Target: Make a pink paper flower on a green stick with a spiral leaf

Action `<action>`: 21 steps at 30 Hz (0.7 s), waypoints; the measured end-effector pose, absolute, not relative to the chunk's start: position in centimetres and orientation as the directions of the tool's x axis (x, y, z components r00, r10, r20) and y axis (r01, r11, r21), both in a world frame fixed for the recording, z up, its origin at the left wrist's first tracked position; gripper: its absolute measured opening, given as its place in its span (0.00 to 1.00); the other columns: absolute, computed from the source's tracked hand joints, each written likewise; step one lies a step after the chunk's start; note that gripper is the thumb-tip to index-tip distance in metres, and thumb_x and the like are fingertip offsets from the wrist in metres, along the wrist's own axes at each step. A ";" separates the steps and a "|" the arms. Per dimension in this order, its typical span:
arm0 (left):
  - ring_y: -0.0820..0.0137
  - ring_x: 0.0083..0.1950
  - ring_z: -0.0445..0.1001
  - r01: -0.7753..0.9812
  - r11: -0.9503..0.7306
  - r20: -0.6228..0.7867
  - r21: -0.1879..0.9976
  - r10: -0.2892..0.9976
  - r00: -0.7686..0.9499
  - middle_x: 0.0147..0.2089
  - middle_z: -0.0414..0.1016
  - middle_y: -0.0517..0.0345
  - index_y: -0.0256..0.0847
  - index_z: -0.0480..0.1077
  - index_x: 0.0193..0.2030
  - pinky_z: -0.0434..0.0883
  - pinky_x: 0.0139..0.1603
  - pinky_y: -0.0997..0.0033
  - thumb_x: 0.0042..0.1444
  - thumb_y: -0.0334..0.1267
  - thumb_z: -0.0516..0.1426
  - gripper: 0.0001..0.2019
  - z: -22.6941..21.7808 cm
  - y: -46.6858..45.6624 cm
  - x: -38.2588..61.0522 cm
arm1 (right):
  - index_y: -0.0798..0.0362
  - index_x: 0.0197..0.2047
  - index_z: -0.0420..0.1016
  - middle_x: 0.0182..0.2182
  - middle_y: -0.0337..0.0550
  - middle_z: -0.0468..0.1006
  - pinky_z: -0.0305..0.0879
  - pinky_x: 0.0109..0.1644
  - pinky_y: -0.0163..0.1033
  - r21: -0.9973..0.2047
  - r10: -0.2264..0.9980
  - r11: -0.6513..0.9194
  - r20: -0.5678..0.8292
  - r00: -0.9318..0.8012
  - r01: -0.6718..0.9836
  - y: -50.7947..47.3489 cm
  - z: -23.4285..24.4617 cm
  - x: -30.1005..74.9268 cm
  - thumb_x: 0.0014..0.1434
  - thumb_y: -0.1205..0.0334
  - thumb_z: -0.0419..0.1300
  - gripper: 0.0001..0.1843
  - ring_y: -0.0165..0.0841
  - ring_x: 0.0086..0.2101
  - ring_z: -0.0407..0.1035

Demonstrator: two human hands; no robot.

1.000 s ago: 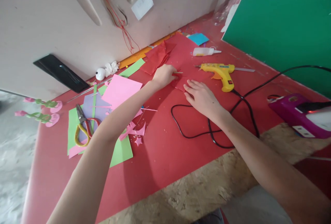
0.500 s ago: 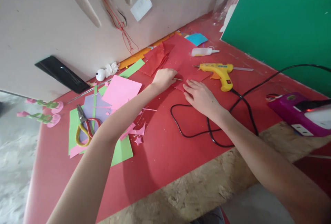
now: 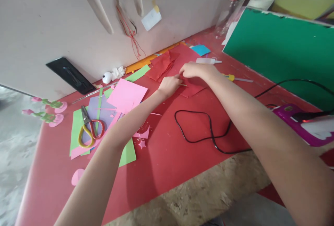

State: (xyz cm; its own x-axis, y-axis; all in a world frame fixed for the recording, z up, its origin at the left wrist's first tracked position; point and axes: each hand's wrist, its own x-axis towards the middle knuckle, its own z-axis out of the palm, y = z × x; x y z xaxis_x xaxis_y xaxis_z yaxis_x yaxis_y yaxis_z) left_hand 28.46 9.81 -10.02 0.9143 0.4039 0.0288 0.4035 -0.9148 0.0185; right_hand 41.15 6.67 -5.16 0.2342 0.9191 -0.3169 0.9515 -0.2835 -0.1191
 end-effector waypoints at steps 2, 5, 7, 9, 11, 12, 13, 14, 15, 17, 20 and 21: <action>0.61 0.44 0.78 0.395 -0.919 0.013 -0.018 0.395 0.919 0.49 0.76 0.40 0.32 0.75 0.48 0.68 0.36 0.68 0.65 0.31 0.46 0.17 -10.0 9.6 28.8 | 0.55 0.54 0.69 0.51 0.48 0.72 0.71 0.50 0.49 -0.070 0.901 -0.294 -0.354 0.252 0.953 6.9 -5.3 40.8 0.63 0.55 0.57 0.19 0.36 0.47 0.70; 0.61 0.43 0.78 0.372 -0.927 0.002 -0.056 0.372 0.928 0.47 0.76 0.37 0.28 0.75 0.48 0.69 0.36 0.67 0.63 0.27 0.45 0.18 -10.1 9.4 29.0 | 0.55 0.55 0.68 0.52 0.48 0.72 0.70 0.51 0.50 -0.022 0.889 -0.296 -0.372 0.267 0.955 6.7 -5.4 40.2 0.63 0.55 0.57 0.20 0.37 0.48 0.70; 0.61 0.43 0.78 0.361 -0.930 -0.001 -0.075 0.362 0.932 0.47 0.76 0.37 0.28 0.75 0.48 0.69 0.36 0.67 0.63 0.26 0.45 0.18 -10.1 9.3 29.0 | 0.55 0.55 0.68 0.52 0.48 0.72 0.70 0.51 0.50 -0.009 0.884 -0.289 -0.385 0.264 0.957 6.5 -5.4 40.2 0.63 0.55 0.57 0.20 0.37 0.48 0.70; 0.61 0.42 0.78 0.354 -0.931 -0.003 -0.091 0.355 0.935 0.47 0.76 0.37 0.28 0.75 0.47 0.69 0.36 0.67 0.63 0.26 0.45 0.18 -10.1 9.3 28.9 | 0.55 0.55 0.68 0.52 0.48 0.72 0.70 0.51 0.49 -0.006 0.881 -0.280 -0.399 0.254 0.960 6.4 -5.2 40.4 0.63 0.55 0.57 0.20 0.37 0.48 0.70; 0.62 0.41 0.78 0.346 -0.932 -0.005 -0.105 0.349 0.937 0.46 0.76 0.38 0.29 0.75 0.47 0.69 0.36 0.66 0.63 0.26 0.44 0.18 -9.9 9.2 28.8 | 0.54 0.55 0.69 0.52 0.48 0.71 0.70 0.51 0.49 -0.005 0.878 -0.275 -0.409 0.249 0.961 6.5 -5.2 40.8 0.63 0.55 0.57 0.19 0.37 0.49 0.70; 0.62 0.41 0.78 0.341 -0.933 -0.006 -0.111 0.344 0.939 0.46 0.76 0.38 0.30 0.76 0.47 0.69 0.35 0.66 0.63 0.26 0.45 0.18 -9.9 9.2 28.7 | 0.54 0.55 0.69 0.53 0.48 0.71 0.70 0.52 0.50 -0.004 0.877 -0.275 -0.411 0.250 0.961 6.7 -5.2 40.9 0.63 0.55 0.57 0.19 0.37 0.49 0.70; 0.62 0.41 0.78 0.336 -0.935 -0.007 -0.116 0.340 0.941 0.46 0.76 0.39 0.30 0.76 0.47 0.69 0.35 0.66 0.63 0.26 0.45 0.18 -9.8 9.2 28.7 | 0.54 0.55 0.69 0.53 0.48 0.71 0.70 0.52 0.50 -0.001 0.876 -0.278 -0.410 0.253 0.961 6.8 -5.2 41.1 0.63 0.55 0.57 0.19 0.38 0.49 0.69; 0.61 0.41 0.78 0.333 -0.935 -0.007 -0.121 0.336 0.942 0.46 0.76 0.39 0.31 0.76 0.47 0.68 0.35 0.66 0.63 0.26 0.45 0.18 -9.8 9.1 28.6 | 0.55 0.55 0.69 0.53 0.48 0.71 0.69 0.52 0.51 0.003 0.876 -0.282 -0.407 0.259 0.959 7.1 -5.2 41.2 0.63 0.55 0.57 0.19 0.38 0.50 0.69; 0.61 0.41 0.78 0.330 -0.936 -0.007 -0.127 0.333 0.943 0.46 0.76 0.38 0.31 0.76 0.47 0.68 0.35 0.66 0.63 0.25 0.45 0.18 -9.8 9.2 28.6 | 0.55 0.55 0.69 0.53 0.48 0.71 0.69 0.53 0.51 0.005 0.877 -0.286 -0.402 0.263 0.958 7.3 -5.3 41.4 0.63 0.55 0.57 0.20 0.38 0.50 0.69; 0.60 0.40 0.78 0.327 -0.935 -0.003 -0.137 0.330 0.944 0.46 0.75 0.37 0.31 0.76 0.47 0.68 0.34 0.65 0.62 0.25 0.44 0.19 -9.9 9.2 28.6 | 0.55 0.54 0.69 0.53 0.49 0.72 0.68 0.54 0.53 -0.001 0.884 -0.290 -0.383 0.268 0.957 7.9 -5.6 41.6 0.63 0.54 0.57 0.20 0.38 0.51 0.69; 0.60 0.40 0.78 0.321 -0.936 0.001 -0.144 0.324 0.946 0.46 0.75 0.37 0.30 0.76 0.46 0.66 0.32 0.64 0.61 0.24 0.43 0.20 -10.1 9.2 28.7 | 0.54 0.50 0.75 0.50 0.51 0.75 0.65 0.55 0.59 -0.037 0.903 -0.285 -0.345 0.256 0.958 8.7 -6.1 42.1 0.61 0.56 0.59 0.16 0.45 0.52 0.69; 0.60 0.40 0.78 0.318 -0.937 0.002 -0.143 0.321 0.947 0.46 0.75 0.37 0.30 0.76 0.46 0.66 0.32 0.64 0.61 0.23 0.43 0.20 -10.1 9.2 28.6 | 0.53 0.47 0.78 0.49 0.52 0.76 0.64 0.54 0.61 -0.050 0.909 -0.282 -0.332 0.251 0.958 8.9 -6.3 42.2 0.60 0.57 0.59 0.14 0.48 0.52 0.69</action>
State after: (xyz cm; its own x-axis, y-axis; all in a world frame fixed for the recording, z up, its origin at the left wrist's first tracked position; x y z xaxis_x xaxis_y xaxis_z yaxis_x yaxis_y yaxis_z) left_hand 28.65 9.15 -10.14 0.9469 0.3215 0.0018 0.3184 -0.9371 -0.1430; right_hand 42.23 8.93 -6.31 0.2506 0.9094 -0.3318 0.9581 -0.2821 -0.0497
